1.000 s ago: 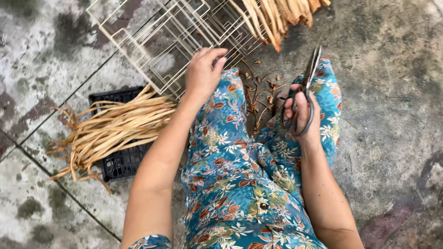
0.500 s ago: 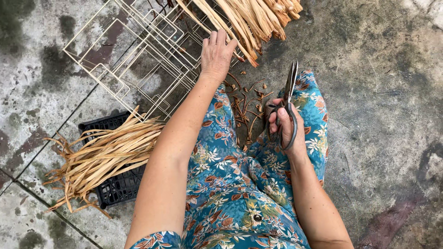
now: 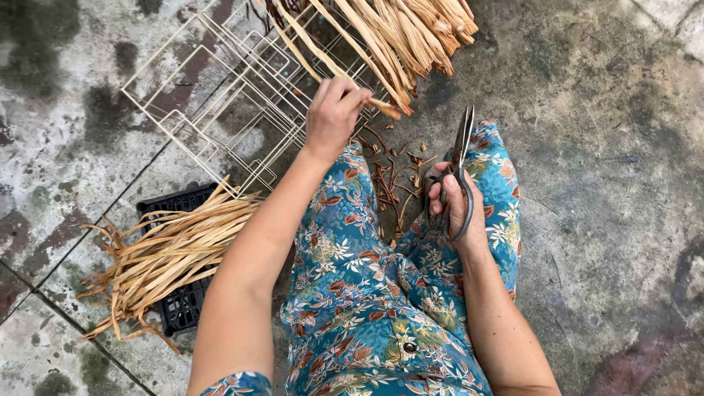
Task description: The person sits on the ground and trims dried leaf midribs one at a time with scissors, cutting off dark edge portions and placing the trimmed strips onto a pile beside a black crate, with cuttings falling around their lap.
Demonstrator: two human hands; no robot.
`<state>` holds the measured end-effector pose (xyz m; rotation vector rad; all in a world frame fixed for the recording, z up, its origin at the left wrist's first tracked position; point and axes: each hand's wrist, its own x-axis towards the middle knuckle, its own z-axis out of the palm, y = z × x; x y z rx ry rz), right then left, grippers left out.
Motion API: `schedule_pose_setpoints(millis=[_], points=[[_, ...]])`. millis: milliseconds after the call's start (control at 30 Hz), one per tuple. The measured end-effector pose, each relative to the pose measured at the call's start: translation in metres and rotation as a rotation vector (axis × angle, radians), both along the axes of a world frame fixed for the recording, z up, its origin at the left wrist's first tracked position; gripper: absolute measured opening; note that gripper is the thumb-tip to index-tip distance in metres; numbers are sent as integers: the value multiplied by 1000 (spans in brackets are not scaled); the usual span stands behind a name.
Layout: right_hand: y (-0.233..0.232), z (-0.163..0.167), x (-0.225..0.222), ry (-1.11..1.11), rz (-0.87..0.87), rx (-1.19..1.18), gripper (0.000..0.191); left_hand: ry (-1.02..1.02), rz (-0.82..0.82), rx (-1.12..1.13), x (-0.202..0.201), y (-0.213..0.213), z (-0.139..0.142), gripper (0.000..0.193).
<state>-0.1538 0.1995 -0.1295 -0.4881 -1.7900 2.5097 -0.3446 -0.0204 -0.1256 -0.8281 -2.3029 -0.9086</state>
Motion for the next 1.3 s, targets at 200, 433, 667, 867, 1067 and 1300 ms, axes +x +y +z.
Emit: schedule_pose_setpoints(millis=[200,433,667,867,1067,1300], points=[[2,-5,4,12,-4,2,45,-116,139,452,80,-70,78,19],[-3,-6,8,52,13,15,41,496,453,704,178,-149,178,11],[-14,12,31,137,107,208,46,-421,-193,886,225,-81,164,16],[-3,51,84,253,239,324,71,-759,-218,920,220,-17,127,23],[-7,89,108,350,262,555,82,-593,-114,645,235,-9,130,20],[-11,106,107,332,278,579,85,-443,-133,520,238,-1,139,27]])
